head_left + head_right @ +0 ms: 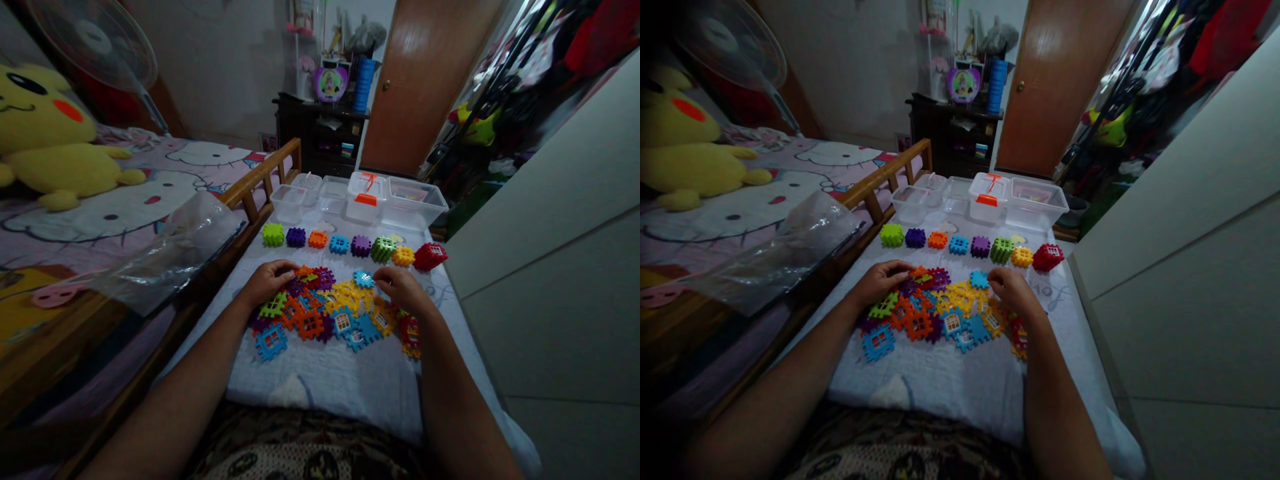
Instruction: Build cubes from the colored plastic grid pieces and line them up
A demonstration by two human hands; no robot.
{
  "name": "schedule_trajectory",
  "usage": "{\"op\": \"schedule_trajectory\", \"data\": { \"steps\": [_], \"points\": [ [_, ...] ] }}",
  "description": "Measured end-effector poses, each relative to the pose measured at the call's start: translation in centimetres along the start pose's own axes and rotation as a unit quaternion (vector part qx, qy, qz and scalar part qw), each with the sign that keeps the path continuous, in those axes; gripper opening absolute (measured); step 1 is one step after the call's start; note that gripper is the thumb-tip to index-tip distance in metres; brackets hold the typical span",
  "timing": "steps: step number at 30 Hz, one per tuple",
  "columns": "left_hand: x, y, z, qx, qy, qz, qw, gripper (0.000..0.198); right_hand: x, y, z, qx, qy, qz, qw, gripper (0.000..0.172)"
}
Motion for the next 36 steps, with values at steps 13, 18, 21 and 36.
{"op": "schedule_trajectory", "data": {
  "steps": [13,18,21,36],
  "points": [
    [-0.1,0.1,0.5,-0.016,0.000,-0.014,1.000,0.042,1.0,-2.2,2.1,0.082,0.018,-0.019,0.996,0.023],
    [-0.2,0.0,0.4,-0.015,-0.008,-0.016,1.000,0.041,-0.2,-2.7,0.4,0.135,-0.025,-0.058,0.989,0.046],
    [-0.3,0.0,0.6,-0.015,-0.009,-0.014,1.000,0.040,-0.7,-3.2,0.0,0.137,-0.032,-0.041,0.989,0.046],
    [-0.2,0.1,0.6,-0.019,-0.010,-0.012,1.000,0.039,-1.9,-3.6,-0.2,-0.012,0.021,-0.131,0.991,0.044]
  ]
}}
Point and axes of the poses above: each hand's wrist, its own x-axis away from the middle knuckle, its own y-axis out of the back of the hand, z = x × y, the point moved 4 cm from there along -x, towards the middle knuckle, and after that the axes turned 11 degrees about z, right-handed, at the moved point
